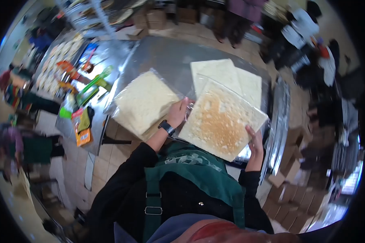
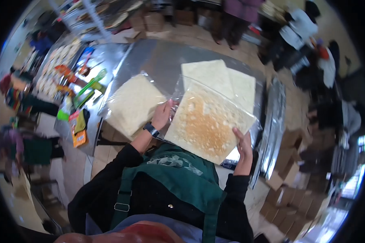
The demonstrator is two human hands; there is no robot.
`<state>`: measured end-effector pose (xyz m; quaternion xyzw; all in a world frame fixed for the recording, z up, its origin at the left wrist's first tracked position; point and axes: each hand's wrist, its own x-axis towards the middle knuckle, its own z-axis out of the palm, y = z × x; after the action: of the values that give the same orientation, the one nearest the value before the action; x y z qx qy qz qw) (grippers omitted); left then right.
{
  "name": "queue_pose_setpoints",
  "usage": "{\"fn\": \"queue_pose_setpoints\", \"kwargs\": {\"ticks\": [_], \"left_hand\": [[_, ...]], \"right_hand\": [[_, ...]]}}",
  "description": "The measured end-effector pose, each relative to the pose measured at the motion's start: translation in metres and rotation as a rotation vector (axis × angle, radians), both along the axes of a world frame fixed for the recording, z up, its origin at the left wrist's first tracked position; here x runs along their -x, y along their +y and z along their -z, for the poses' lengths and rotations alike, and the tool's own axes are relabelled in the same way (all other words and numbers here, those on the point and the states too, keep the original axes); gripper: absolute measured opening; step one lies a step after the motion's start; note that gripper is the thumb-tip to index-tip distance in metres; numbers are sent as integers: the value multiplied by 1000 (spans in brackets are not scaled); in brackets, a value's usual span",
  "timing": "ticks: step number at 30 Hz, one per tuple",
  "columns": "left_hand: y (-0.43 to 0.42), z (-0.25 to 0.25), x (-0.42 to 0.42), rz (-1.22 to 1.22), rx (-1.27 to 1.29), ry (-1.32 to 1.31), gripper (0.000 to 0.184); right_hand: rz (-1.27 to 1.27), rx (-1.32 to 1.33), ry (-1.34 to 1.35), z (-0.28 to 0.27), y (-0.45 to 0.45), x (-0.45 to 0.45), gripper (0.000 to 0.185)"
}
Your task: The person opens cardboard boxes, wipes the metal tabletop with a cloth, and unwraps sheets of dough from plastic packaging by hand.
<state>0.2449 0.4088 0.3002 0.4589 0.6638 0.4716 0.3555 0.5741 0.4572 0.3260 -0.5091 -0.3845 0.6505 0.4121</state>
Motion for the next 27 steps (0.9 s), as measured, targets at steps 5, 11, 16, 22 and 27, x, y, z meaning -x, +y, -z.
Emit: {"fn": "queue_pose_setpoints", "kwargs": {"ticks": [5,11,16,22,27], "left_hand": [[9,38,-26,-24,147,-281,51],[15,59,-36,52,165,-171,43],[32,104,-30,109,81,41,33],[39,89,-44,54,248,-122,33],[59,73,-19,-5,-104,152,33]], "right_hand": [[-77,17,-19,-6,-2,-25,54],[52,86,-94,61,-2,-33,43],[88,174,45,74,8,-27,42],[38,99,77,90,21,-31,39],[81,25,128,-2,25,-44,44]]}}
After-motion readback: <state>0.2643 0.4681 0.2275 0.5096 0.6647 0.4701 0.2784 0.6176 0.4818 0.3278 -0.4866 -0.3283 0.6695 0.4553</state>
